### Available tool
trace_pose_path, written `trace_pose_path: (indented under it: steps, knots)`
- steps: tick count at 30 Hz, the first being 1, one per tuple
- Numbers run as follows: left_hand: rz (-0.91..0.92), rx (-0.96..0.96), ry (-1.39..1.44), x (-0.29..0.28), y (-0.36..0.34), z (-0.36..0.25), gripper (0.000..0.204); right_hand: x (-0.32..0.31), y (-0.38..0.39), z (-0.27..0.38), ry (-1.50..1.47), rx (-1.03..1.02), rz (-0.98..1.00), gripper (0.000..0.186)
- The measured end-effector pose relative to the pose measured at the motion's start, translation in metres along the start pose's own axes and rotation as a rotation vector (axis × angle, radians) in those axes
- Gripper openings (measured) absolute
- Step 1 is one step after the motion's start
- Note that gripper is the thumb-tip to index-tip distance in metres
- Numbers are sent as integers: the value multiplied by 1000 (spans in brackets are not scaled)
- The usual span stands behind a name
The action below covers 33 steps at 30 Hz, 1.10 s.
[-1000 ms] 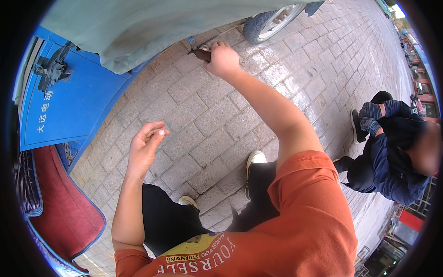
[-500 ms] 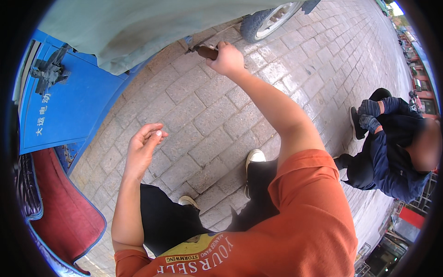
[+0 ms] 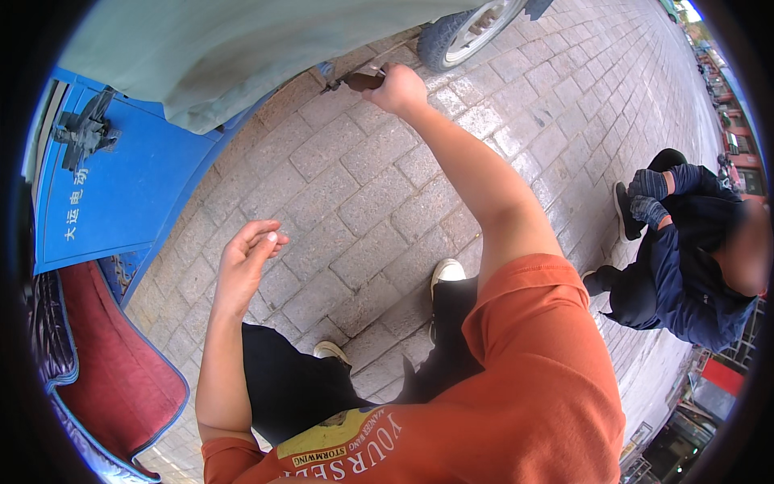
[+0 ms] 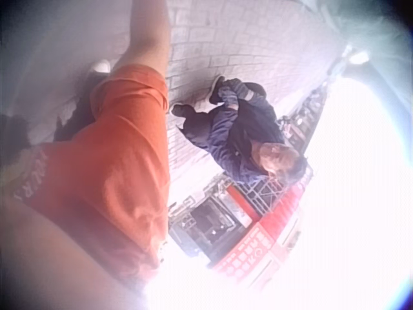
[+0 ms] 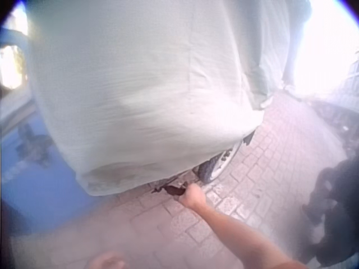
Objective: The person uses a wrench to tighten a bolt on a blue three-wheeled vehicle, then walks to a tool cart to select another wrench. They return to the vehicle and continue tightening the bolt with the new wrench.
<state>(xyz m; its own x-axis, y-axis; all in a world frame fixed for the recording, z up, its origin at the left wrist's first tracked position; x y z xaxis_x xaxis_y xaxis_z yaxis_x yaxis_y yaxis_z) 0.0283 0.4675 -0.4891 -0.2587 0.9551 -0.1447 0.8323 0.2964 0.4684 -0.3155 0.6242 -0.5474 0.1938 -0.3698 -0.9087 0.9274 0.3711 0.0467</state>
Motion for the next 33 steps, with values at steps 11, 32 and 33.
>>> trace_pose_path:
  steps: [11, 32, 33]
  knots:
    - [12, -40, 4, 0, -1, 3, 32, -1, -8, -7, -26, 24, -9, 54]
    - [21, -56, -11, 0, -6, 4, 33, -1, -8, -3, -44, 5, 1, 50]
    - [21, -49, -2, 1, -5, 4, 33, -2, -10, -6, -42, 16, -2, 50]
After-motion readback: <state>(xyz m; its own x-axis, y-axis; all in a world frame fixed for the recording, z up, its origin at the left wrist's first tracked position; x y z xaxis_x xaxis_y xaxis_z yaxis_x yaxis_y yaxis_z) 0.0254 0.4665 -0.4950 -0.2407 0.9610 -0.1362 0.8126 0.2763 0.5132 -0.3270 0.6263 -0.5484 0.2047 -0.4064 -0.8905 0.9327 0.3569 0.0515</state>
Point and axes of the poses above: each hand's wrist, its own y-axis away from the middle knuckle, its own x-axis out of the palm, z = x × y, the point moved 9 cm from there along -y, towards the middle knuckle, and after that the axes turned 1 degree about -z, right-handed, at the moved point
